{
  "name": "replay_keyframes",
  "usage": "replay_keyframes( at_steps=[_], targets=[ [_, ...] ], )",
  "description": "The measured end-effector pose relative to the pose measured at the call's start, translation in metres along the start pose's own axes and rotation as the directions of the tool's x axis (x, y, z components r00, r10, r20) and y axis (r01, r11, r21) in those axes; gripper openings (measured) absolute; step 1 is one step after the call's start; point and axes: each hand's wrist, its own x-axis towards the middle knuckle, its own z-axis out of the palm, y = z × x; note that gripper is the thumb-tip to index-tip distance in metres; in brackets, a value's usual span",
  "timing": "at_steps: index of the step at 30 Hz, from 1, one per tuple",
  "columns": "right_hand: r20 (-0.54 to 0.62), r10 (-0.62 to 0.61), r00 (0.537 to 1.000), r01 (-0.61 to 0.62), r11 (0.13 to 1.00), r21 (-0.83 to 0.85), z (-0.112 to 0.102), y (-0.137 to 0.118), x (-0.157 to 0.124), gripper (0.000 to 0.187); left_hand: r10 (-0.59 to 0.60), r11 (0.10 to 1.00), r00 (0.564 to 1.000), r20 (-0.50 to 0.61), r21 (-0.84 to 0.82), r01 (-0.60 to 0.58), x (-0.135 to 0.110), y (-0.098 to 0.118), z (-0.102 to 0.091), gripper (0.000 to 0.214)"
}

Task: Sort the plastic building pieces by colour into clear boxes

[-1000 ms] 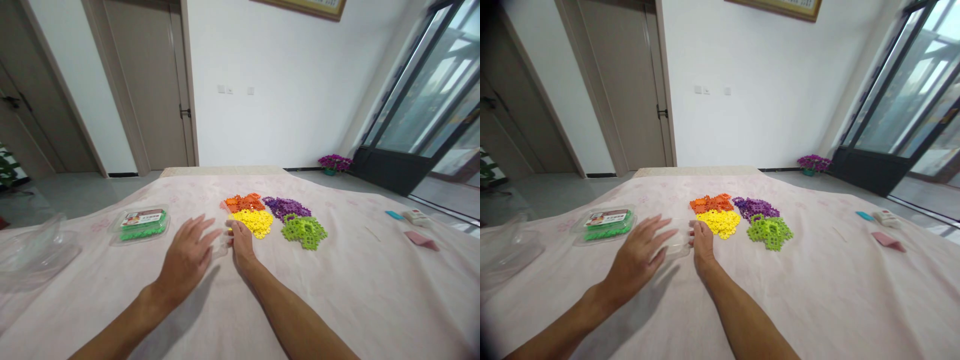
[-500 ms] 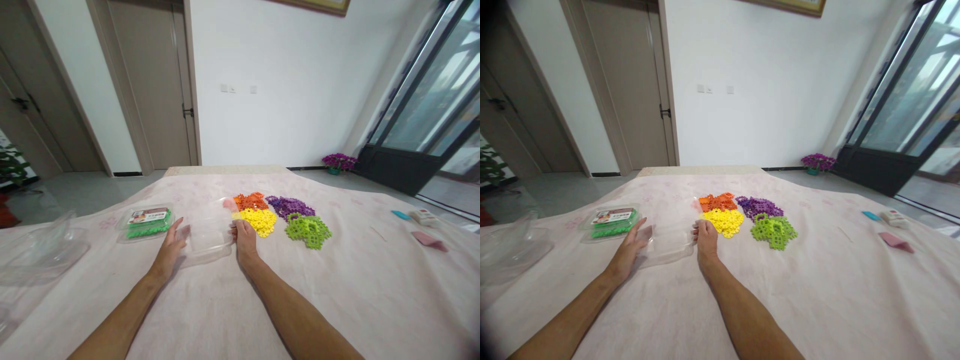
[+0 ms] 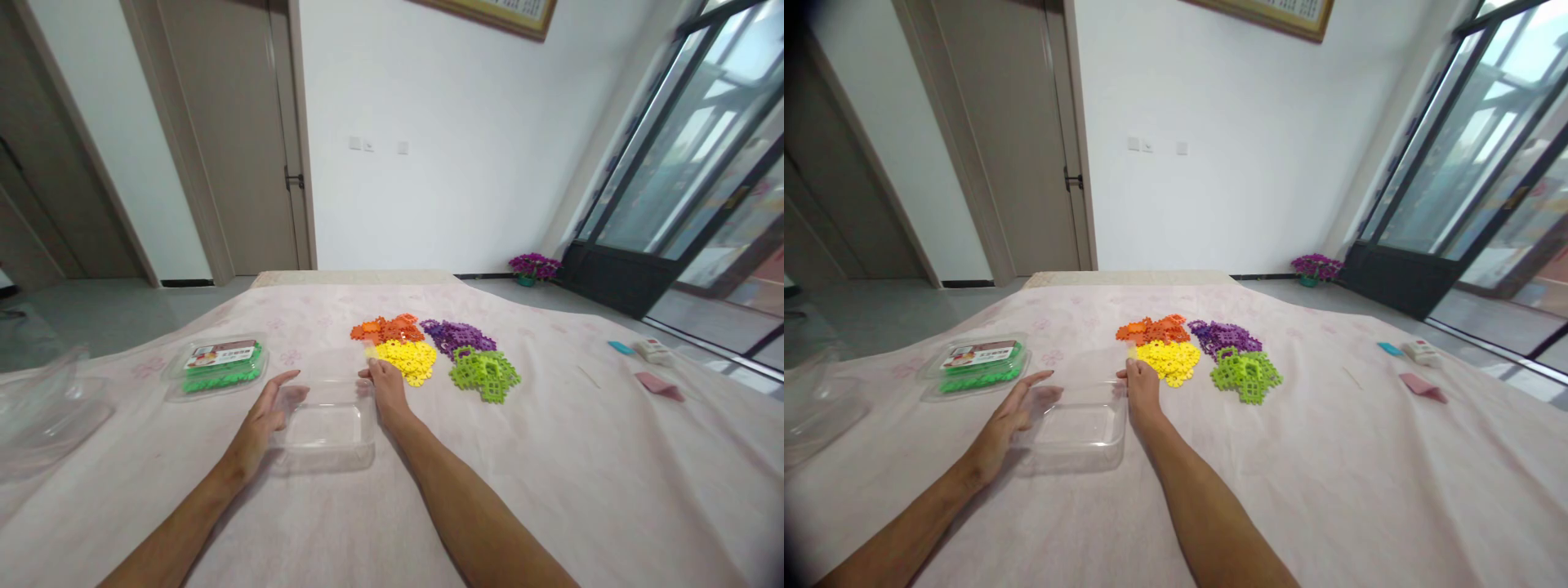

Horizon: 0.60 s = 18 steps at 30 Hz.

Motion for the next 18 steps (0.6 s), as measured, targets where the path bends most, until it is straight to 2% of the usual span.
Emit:
replay_keyframes(
  at_steps=[2, 3, 5, 7, 10, 11, 13, 15, 18],
  targets=[
    [0.072, -0.08, 0.994, 0.096, 0.957, -0.274, -0.006, -0.006, -0.002, 0.039, -0.013, 1.0, 0.999, -0.034, -0.007, 0.013, 0.001, -0.003, 0.001, 0.075],
    [0.105, -0.124, 0.987, 0.157, 0.889, -0.43, -0.011, -0.011, -0.002, 0.04, -0.018, 1.0, 0.998, -0.064, -0.011, 0.017, 0.003, -0.006, 0.0, 0.075],
    [0.131, -0.209, 0.969, 0.24, 0.68, -0.693, -0.024, -0.023, 0.0, 0.041, -0.025, 1.0, 0.992, -0.121, -0.017, 0.023, 0.005, -0.012, 0.0, 0.075],
    [0.114, -0.29, 0.95, 0.249, 0.487, -0.837, -0.039, -0.035, 0.003, 0.039, -0.019, 1.0, 0.985, -0.17, -0.016, 0.016, 0.008, -0.018, 0.0, 0.075],
    [0.209, -0.387, 0.898, 0.329, 0.274, -0.904, -0.062, -0.045, 0.009, 0.029, 0.014, 1.0, 0.974, -0.228, 0.011, -0.012, 0.01, -0.024, 0.002, 0.074],
    [0.27, -0.394, 0.878, 0.371, 0.206, -0.905, -0.069, -0.046, 0.012, 0.039, 0.023, 1.0, 0.97, -0.24, 0.02, -0.019, 0.01, -0.024, 0.003, 0.074],
    [0.356, -0.361, 0.862, 0.415, 0.099, -0.905, -0.08, -0.044, 0.016, 0.071, 0.027, 0.999, 0.967, -0.253, 0.026, -0.021, 0.011, -0.024, 0.006, 0.074],
    [0.376, -0.306, 0.874, 0.41, 0.05, -0.911, -0.088, -0.04, 0.021, 0.088, 0.025, 1.0, 0.968, -0.251, 0.023, -0.02, 0.011, -0.024, 0.007, 0.075],
    [0.401, -0.228, 0.887, 0.419, 0.032, -0.908, -0.093, -0.036, 0.028, 0.081, 0.033, 0.999, 0.971, -0.238, 0.028, -0.027, 0.012, -0.022, 0.008, 0.075]
  ],
)
